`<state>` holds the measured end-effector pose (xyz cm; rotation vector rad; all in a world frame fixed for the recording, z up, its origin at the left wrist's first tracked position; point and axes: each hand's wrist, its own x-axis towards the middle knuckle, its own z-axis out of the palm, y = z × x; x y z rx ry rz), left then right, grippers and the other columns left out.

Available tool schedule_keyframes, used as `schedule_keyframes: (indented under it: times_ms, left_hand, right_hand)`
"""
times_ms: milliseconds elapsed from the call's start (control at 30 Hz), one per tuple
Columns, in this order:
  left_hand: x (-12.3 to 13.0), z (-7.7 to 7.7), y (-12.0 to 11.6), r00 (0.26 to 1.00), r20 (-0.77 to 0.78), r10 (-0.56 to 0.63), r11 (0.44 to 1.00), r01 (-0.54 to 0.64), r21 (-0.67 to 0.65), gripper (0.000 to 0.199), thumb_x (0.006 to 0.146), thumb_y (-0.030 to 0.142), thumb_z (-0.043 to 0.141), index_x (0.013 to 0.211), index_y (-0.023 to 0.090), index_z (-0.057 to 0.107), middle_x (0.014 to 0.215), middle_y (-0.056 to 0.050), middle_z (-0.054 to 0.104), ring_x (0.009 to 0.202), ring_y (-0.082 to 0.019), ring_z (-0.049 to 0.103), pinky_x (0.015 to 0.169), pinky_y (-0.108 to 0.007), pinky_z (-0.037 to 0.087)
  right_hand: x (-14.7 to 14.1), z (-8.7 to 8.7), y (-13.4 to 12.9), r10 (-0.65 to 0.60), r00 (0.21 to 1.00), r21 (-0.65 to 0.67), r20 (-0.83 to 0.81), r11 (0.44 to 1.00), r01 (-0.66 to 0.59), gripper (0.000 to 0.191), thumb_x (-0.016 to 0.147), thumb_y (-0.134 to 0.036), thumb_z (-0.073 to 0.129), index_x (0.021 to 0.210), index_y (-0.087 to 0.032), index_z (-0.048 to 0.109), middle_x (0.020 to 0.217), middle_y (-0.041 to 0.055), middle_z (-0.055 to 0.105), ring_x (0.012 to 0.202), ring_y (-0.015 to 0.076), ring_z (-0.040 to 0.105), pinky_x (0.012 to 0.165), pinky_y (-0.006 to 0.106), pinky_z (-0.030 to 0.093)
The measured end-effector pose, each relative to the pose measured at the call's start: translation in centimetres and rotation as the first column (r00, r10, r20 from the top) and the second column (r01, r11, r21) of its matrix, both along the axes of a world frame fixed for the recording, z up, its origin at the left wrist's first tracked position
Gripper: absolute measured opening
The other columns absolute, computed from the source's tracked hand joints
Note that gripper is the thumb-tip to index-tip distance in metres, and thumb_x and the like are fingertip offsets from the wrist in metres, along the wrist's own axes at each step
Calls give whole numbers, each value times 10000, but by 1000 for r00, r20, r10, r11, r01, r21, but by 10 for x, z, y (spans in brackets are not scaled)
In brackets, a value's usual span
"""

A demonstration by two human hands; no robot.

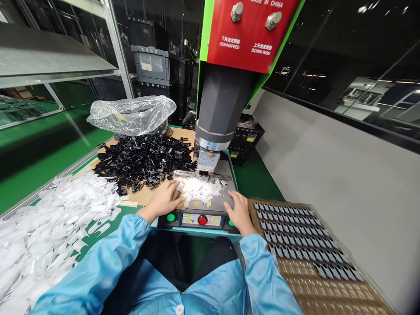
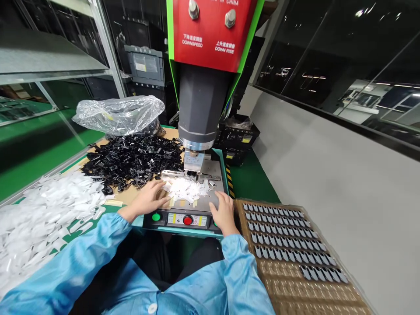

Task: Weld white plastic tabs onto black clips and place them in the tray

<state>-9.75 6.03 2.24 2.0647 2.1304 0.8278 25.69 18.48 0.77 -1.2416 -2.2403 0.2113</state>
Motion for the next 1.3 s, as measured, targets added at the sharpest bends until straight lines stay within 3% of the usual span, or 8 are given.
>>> schedule_keyframes:
  times_ms: [100,233,733,1133,1300]
  left_hand:
    - [-9,-19,-42,996,-85,-18,995,10,-94,746,843,381,822,1532,256,564,1599,-168,536,1468,-396,501,1212,-554,426]
    - [-7,-30,-63,982,-190,-26,985,-8,-175,805,850,296,795,1599,251,501,1677,-157,468,1505,-397,472,1249,-551,378]
    - [5,-2,-60,980,-201,-2,957,-57,-285,818,822,309,840,1576,226,532,1659,-178,484,1469,-405,508,1232,-514,386]
    - [4,-6,-60,987,-162,-8,957,-39,-288,856,812,285,835,1601,224,506,1686,-180,453,1541,-403,437,1280,-518,330]
    - [0,1,-55,988,-151,-17,936,-37,-349,834,864,446,790,1612,211,507,1702,-179,436,1552,-417,423,1268,-523,350]
  right_hand:
    - [41,-23,-26,-53,995,-53,81,997,57,583,935,-359,614,1511,-282,581,1556,121,561,1423,340,485,1150,531,443]
    - [52,-33,-48,-84,978,-52,190,994,96,620,948,-265,554,1566,-313,522,1648,75,495,1483,332,431,1154,553,406]
    - [34,-24,-61,-196,954,-25,225,978,207,642,955,-153,573,1566,-345,534,1661,59,491,1474,314,455,1167,527,386]
    - [26,-22,-65,-226,950,-71,217,967,246,653,942,-222,540,1590,-297,518,1689,69,460,1485,347,442,1173,564,395]
    - [22,-23,-58,-244,962,-64,121,965,253,556,926,-235,526,1471,-256,633,1605,101,554,1464,368,453,1172,596,388]
